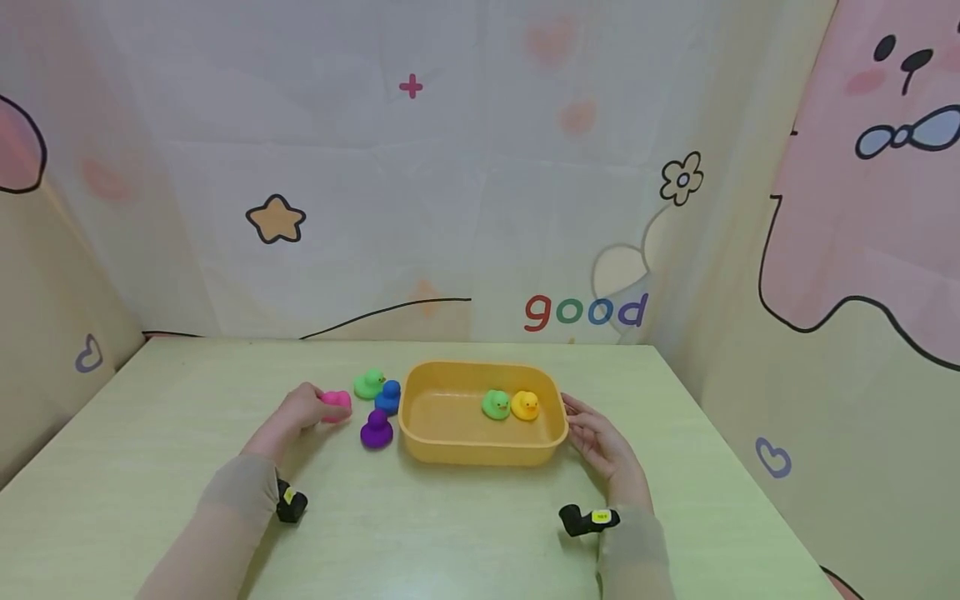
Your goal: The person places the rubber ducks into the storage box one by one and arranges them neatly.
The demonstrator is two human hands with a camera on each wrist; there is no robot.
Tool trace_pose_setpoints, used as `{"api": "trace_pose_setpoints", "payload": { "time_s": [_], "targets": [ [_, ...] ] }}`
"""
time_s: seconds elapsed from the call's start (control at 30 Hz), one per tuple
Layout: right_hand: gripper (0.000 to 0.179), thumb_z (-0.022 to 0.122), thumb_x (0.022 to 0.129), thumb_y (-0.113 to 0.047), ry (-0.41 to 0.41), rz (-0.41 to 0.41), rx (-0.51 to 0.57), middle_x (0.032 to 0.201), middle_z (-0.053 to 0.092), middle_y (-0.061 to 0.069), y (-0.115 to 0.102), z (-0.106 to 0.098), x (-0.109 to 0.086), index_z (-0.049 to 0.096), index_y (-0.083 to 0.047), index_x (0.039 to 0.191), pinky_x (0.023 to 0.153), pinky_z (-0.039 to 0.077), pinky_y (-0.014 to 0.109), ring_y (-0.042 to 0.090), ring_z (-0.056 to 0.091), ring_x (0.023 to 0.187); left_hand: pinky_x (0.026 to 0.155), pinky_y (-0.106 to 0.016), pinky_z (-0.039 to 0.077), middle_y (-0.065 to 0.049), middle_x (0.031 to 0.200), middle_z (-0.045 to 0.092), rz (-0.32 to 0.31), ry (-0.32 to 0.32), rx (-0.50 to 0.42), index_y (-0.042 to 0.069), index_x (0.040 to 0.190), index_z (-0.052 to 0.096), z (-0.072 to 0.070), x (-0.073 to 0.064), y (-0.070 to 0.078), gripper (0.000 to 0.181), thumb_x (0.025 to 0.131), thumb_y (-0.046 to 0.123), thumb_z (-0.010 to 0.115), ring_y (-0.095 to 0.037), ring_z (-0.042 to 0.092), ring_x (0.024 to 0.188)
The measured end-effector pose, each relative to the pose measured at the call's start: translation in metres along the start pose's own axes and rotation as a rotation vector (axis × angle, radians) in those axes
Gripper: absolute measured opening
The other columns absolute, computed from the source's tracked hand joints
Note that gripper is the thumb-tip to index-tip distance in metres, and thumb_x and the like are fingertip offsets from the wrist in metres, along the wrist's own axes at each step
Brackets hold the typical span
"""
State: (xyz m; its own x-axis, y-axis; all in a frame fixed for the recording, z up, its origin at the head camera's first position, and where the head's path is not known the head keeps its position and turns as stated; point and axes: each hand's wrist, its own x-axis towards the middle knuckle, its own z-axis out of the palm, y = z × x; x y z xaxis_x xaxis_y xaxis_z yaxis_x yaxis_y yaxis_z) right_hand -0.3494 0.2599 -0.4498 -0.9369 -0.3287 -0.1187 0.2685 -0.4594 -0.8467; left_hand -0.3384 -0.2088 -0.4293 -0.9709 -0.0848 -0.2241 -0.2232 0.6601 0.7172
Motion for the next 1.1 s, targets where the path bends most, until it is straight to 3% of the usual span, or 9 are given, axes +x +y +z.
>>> {"api": "trace_pose_setpoints", "payload": {
  "time_s": [0.1, 0.2, 0.4, 0.63, 0.73, 0.9, 1.1],
  "targets": [
    [0.04, 0.04, 0.099, 0.008, 0.015, -0.007, 0.004, 0.113, 0.068, 0.001, 0.001, 0.002, 0.002, 0.058, -0.009, 0.129, 0.082, 0.055, 0.019, 0.01, 0.068, 0.088, 0.093, -0.046, 0.045, -0.031, 0.12, 0.048, 0.032, -0.057, 0.03, -0.014, 0.132, 0.035, -0.006, 0.009, -0.002, 0.075, 0.085, 0.03, 0.074, -0.037, 0.048, 0.106],
    [0.042, 0.04, 0.099, 0.008, 0.035, -0.004, 0.008, 0.114, 0.068, 0.0, 0.001, 0.003, 0.001, 0.055, -0.009, 0.134, 0.082, 0.055, 0.019, 0.01, 0.068, 0.089, 0.097, -0.05, 0.045, -0.035, 0.132, 0.044, 0.085, -0.113, 0.032, -0.011, 0.14, 0.032, -0.012, 0.009, -0.003, 0.081, 0.084, 0.028, 0.076, -0.041, 0.049, 0.113],
    [0.058, 0.038, 0.099, 0.009, 0.025, -0.003, -0.003, 0.114, 0.068, -0.002, 0.001, 0.005, 0.0, 0.022, 0.0, 0.154, 0.084, 0.055, 0.019, 0.009, 0.068, 0.09, 0.103, -0.057, 0.042, -0.035, 0.141, 0.038, 0.201, -0.219, 0.02, -0.003, 0.144, 0.036, -0.022, 0.009, -0.008, 0.079, 0.082, 0.02, 0.078, -0.048, 0.044, 0.125],
    [0.042, 0.04, 0.098, 0.008, 0.008, -0.014, 0.001, 0.114, 0.068, 0.001, 0.0, 0.008, -0.003, 0.053, -0.006, 0.135, 0.085, 0.055, 0.02, 0.01, 0.068, 0.092, 0.1, -0.055, 0.045, -0.036, 0.14, 0.039, 0.32, -0.26, -0.008, -0.005, 0.141, 0.041, -0.028, 0.017, -0.024, 0.071, 0.081, 0.007, 0.076, -0.052, 0.041, 0.127],
    [0.041, 0.04, 0.098, 0.008, -0.02, -0.024, -0.01, 0.114, 0.068, 0.001, 0.0, 0.009, -0.005, 0.054, -0.006, 0.134, 0.085, 0.055, 0.019, 0.01, 0.068, 0.092, 0.1, -0.055, 0.046, -0.035, 0.14, 0.041, 0.362, -0.266, -0.021, -0.006, 0.14, 0.043, -0.029, 0.022, -0.032, 0.068, 0.081, 0.003, 0.075, -0.053, 0.042, 0.126],
    [0.041, 0.04, 0.098, 0.008, 0.006, -0.023, -0.012, 0.114, 0.068, 0.0, 0.001, 0.009, -0.004, 0.057, -0.008, 0.132, 0.084, 0.055, 0.02, 0.01, 0.068, 0.091, 0.101, -0.055, 0.045, -0.034, 0.14, 0.041, 0.406, -0.251, -0.045, -0.004, 0.14, 0.045, -0.03, 0.026, -0.04, 0.063, 0.083, 0.0, 0.072, -0.054, 0.043, 0.127],
    [0.045, 0.04, 0.098, 0.007, 0.021, -0.029, -0.022, 0.113, 0.068, 0.0, 0.003, 0.005, -0.001, 0.048, -0.004, 0.141, 0.083, 0.055, 0.019, 0.009, 0.068, 0.09, 0.088, -0.036, 0.048, -0.029, 0.142, 0.043, 0.404, -0.246, -0.049, 0.001, 0.14, 0.049, -0.03, 0.027, -0.041, 0.058, 0.086, 0.002, 0.07, -0.044, 0.049, 0.12]
  ]
}}
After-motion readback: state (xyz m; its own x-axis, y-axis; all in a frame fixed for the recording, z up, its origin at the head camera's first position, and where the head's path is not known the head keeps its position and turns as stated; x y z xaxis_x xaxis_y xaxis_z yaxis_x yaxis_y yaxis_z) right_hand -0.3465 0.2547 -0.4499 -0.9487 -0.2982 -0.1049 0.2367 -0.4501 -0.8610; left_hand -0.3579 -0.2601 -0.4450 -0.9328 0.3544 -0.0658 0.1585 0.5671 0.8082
